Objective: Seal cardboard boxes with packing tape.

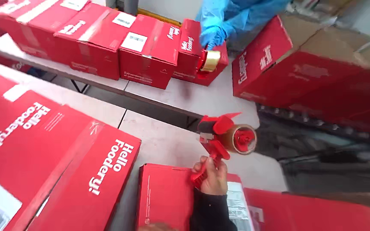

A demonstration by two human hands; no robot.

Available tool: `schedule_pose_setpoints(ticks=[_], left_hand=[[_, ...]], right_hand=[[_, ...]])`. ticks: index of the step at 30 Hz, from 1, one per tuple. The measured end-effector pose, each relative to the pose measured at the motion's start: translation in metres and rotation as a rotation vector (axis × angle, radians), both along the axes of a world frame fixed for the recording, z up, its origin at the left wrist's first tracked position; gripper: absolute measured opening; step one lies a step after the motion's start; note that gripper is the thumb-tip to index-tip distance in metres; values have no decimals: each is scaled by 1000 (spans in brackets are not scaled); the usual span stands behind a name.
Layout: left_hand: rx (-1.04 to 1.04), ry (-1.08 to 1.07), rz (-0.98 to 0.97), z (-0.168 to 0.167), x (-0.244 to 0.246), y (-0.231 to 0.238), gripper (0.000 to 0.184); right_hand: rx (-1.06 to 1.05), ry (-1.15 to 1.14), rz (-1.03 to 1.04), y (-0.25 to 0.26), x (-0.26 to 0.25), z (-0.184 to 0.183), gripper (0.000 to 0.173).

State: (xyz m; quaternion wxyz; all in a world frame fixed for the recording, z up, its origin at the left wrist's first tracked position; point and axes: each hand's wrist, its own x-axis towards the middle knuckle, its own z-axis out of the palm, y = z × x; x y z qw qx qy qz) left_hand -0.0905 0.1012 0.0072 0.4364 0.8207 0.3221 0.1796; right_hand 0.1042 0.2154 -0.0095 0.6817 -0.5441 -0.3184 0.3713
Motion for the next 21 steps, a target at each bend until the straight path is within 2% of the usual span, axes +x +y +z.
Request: schedule_pose_setpoints(ticks=[2, 4, 6, 9, 10, 14, 18, 21], left_hand=[[147, 23, 199, 18, -9, 42, 32], [378, -16, 338, 22, 6, 96, 40], [503, 19, 347, 28, 26, 147, 64], [615, 115, 225, 30, 43, 189, 95], [666, 118, 191, 29, 44, 197, 95], [734, 180, 58, 34, 34, 220, 74], [763, 211, -106, 45, 17, 232, 65], [784, 206, -183, 55, 1, 237, 66]], right_hand=[[-54, 18, 8, -6, 1, -2, 24], [-112, 50, 41, -9, 3, 4, 26], [-112, 94, 54, -6, 4, 5, 28], [-114, 145, 62, -7, 6, 5, 29], [-120, 172, 66, -7, 7, 5, 29], [-108, 252, 69, -9, 7, 7, 27], [-100, 167, 121, -10, 7, 9, 27], [-100, 84, 168, -12, 5, 10, 28]])
